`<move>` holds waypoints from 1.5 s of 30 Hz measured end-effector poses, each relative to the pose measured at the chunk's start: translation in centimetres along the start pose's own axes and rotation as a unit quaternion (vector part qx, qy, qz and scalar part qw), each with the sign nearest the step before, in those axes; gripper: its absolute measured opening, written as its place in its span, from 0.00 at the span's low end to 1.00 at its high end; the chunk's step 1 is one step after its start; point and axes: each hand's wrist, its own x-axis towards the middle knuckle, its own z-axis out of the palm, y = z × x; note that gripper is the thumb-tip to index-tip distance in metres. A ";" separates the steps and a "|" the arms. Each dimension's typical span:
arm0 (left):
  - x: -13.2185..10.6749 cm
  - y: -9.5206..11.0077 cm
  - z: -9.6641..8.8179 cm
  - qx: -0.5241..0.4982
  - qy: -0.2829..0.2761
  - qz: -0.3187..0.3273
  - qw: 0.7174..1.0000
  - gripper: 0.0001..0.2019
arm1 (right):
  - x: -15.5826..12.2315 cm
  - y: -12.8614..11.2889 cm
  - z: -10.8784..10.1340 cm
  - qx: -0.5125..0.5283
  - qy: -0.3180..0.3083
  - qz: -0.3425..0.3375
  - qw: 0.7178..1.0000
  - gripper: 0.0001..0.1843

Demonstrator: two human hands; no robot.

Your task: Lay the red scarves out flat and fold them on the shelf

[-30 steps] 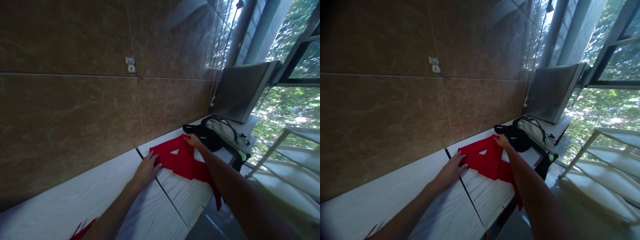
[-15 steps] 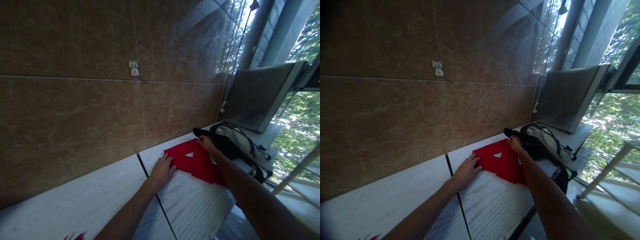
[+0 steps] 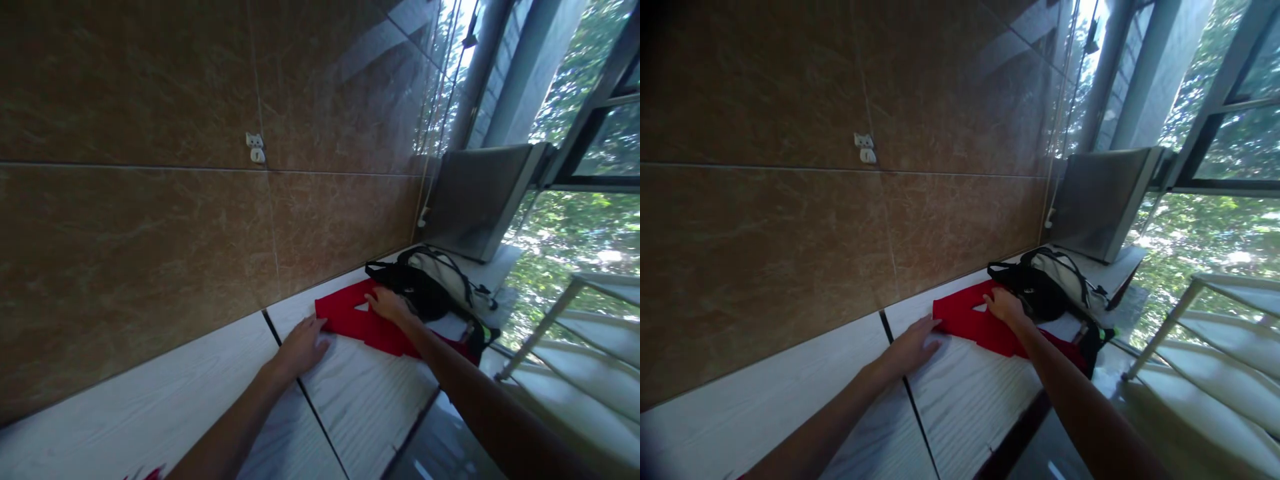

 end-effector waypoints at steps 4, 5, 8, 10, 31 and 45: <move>-2.2 -1.4 0.1 -0.004 -0.013 -0.003 1.000 0.33 | -3.6 0.9 -2.2 -0.037 0.066 -0.010 0.997 0.29; -2.6 -1.7 0.2 -0.008 -0.012 -0.005 1.000 0.33 | -4.2 1.6 -2.7 -0.050 0.078 0.002 0.996 0.33; -3.4 -2.3 0.6 -0.015 -0.009 -0.004 1.000 0.33 | -5.2 4.0 -3.9 -0.077 0.067 0.056 0.993 0.34; -3.5 -2.7 0.9 -0.015 -0.002 0.000 1.000 0.32 | -5.5 5.4 -4.5 -0.083 0.044 0.089 0.992 0.28; -3.9 -3.9 3.3 -0.015 0.024 0.010 1.000 0.32 | -0.7 16.5 -6.7 -0.124 -0.027 0.226 0.966 0.22; -5.0 -8.5 6.4 -0.025 0.100 0.037 0.994 0.32 | 1.6 14.4 -1.4 -0.047 0.013 0.105 0.993 0.31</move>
